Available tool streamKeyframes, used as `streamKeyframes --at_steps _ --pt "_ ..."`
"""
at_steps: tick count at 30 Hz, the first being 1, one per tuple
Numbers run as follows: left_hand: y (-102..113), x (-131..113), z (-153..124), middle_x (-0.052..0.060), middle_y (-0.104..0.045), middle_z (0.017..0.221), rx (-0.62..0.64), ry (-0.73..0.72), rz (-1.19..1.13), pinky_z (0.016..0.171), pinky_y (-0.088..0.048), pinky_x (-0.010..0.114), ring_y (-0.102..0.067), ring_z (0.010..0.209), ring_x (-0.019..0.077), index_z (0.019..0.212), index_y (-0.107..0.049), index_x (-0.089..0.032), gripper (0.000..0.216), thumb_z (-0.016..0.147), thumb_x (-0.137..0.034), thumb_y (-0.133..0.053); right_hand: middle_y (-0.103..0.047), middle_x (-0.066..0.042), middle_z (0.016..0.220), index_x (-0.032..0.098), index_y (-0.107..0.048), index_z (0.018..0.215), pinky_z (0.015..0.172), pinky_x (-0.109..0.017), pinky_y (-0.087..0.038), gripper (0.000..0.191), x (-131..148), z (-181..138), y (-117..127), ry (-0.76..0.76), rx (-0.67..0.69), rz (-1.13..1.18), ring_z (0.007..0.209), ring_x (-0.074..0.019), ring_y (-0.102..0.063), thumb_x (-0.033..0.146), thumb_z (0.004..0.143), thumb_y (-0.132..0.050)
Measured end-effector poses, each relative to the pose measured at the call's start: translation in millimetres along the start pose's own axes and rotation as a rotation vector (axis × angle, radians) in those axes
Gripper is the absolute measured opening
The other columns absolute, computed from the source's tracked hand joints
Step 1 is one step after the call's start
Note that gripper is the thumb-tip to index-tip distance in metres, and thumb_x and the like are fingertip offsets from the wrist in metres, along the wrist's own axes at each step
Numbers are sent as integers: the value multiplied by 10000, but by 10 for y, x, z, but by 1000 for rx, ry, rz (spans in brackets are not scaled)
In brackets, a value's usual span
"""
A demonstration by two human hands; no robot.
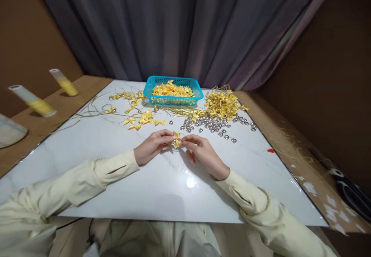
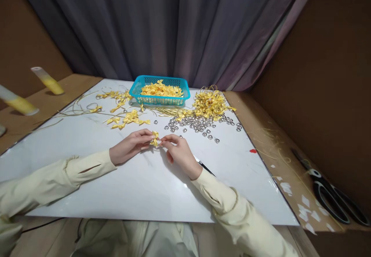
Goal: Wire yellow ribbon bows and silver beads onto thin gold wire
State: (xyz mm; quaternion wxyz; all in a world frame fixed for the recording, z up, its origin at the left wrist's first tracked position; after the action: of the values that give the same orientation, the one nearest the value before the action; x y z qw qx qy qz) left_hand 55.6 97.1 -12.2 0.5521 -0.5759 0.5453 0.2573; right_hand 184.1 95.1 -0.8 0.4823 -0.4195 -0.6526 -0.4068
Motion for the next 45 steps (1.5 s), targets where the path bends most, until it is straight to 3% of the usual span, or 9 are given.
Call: streamKeyframes --at_steps 9,13,17,20,25,29,36,41,45 --pt "-20 8 46 6 -533 749 42 66 -127 528 -338 162 -445 628 65 735 -602 -128 139 697 -217 -701 -589 6 691 136 -631 773 383 -177 -341 137 100 -46 -12 -1 104 388 446 -40 -437 214 664 -658" --pt "-26 19 38 11 -525 741 56 83 -97 558 -371 158 -457 660 77 725 -614 -125 132 709 -227 -696 -604 3 688 148 -637 783 365 -181 -304 152 135 -47 -16 23 126 411 426 -40 -421 243 671 -676" --pt "-55 61 47 26 -535 759 123 98 -89 537 -367 151 -442 652 73 792 -659 -104 129 734 -218 -676 -622 -25 796 161 -653 854 392 -194 -332 178 159 -54 -8 102 127 321 460 -48 -414 247 698 -656" --pt "-93 137 44 28 -530 728 169 167 -184 526 -369 155 -437 619 67 810 -669 -82 146 707 -183 -692 -592 -49 970 195 -666 907 466 -215 -395 192 245 -81 26 285 104 192 571 -74 -466 198 721 -621" --pt "-170 233 7 42 -525 700 262 279 -332 534 -381 168 -445 587 62 825 -658 -49 123 722 -115 -653 -534 -71 1015 208 -681 828 724 -323 -472 155 482 -216 97 635 -60 -188 869 -164 -527 118 731 -600" --pt "-186 271 -21 50 -536 698 293 319 -338 529 -370 172 -460 591 70 870 -650 -49 148 727 -80 -625 -579 -80 1117 210 -659 890 923 -414 -414 161 578 -296 -23 779 7 -368 1048 -198 -520 122 785 -575" --pt "-231 322 -52 105 -629 742 376 364 -221 553 -394 220 -494 561 95 846 -614 -88 166 802 -242 -568 -673 -56 903 200 -628 914 768 -310 -494 155 537 -295 -87 769 27 -428 850 -160 -613 124 830 -523" --pt "-183 147 -39 97 -654 792 312 149 -41 593 -420 266 -607 689 182 976 -561 -139 338 808 -431 -534 -651 -66 876 193 -601 915 707 -284 -502 170 551 -337 -40 829 -45 -478 817 -155 -604 107 841 -476" --pt "-139 -35 -90 36 -647 731 193 -76 207 631 -411 254 -590 679 147 1117 -494 -159 429 745 -314 -640 -633 -72 893 205 -583 945 735 -302 -507 195 533 -351 -35 853 -61 -526 848 -163 -601 110 861 -435"
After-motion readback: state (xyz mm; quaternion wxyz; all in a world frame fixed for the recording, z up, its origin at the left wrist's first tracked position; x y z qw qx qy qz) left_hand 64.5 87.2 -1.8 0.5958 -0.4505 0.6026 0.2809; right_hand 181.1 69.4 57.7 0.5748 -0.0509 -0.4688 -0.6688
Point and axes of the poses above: each hand's wrist, its own z-axis towards the middle knuckle, its own y-axis out of the back of the hand, x = y × z, the point moved 8 cm from there along z, towards the middle knuckle
